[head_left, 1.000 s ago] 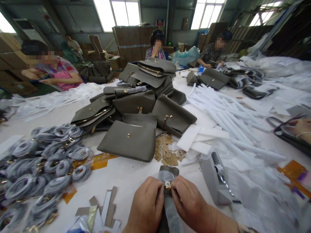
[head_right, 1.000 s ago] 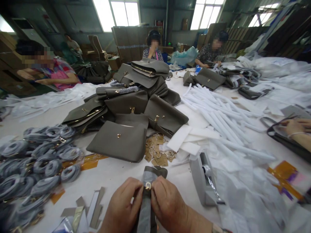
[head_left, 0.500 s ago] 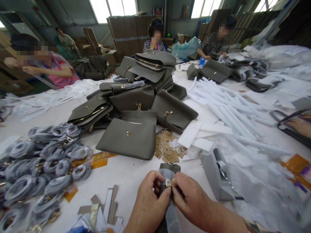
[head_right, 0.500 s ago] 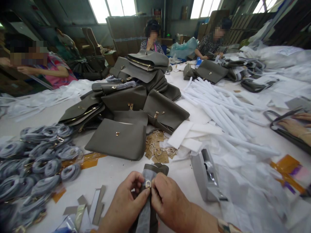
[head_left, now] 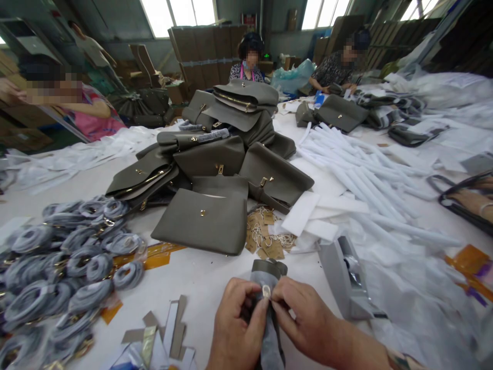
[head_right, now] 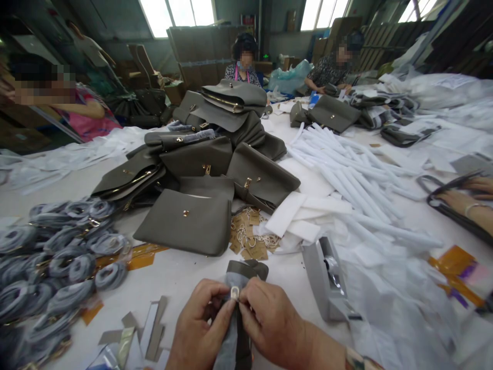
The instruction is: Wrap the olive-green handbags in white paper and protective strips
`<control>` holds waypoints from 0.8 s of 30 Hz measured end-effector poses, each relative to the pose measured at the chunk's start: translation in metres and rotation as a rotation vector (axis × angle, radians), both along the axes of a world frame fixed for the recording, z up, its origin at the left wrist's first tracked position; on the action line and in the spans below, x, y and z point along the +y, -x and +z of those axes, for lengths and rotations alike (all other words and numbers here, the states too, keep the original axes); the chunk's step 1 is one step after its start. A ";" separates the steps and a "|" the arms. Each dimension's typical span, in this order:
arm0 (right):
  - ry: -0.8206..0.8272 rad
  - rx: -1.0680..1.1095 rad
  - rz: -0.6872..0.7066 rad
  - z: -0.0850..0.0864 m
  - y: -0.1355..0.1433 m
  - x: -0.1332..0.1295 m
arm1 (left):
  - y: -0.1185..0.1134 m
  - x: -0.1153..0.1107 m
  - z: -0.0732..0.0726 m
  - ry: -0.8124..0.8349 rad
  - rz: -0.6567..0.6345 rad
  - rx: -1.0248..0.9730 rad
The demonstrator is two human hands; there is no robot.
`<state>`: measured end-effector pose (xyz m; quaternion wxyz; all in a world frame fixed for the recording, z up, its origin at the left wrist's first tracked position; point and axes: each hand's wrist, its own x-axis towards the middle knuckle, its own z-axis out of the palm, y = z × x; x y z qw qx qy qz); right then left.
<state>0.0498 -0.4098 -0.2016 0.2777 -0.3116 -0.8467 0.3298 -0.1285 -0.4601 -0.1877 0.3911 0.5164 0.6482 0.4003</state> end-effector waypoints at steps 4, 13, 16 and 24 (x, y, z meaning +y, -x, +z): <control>0.189 0.039 -0.044 -0.002 -0.008 0.000 | 0.005 -0.006 0.000 -0.164 -0.095 0.077; -0.013 0.000 -0.079 0.007 -0.001 -0.001 | 0.013 -0.006 0.004 -0.189 -0.228 0.273; -0.193 -0.046 -0.072 0.008 0.005 -0.003 | 0.013 -0.004 0.004 -0.245 -0.318 0.443; -0.273 -0.101 -0.045 0.004 0.009 -0.005 | 0.012 -0.004 -0.005 -0.397 -0.379 0.748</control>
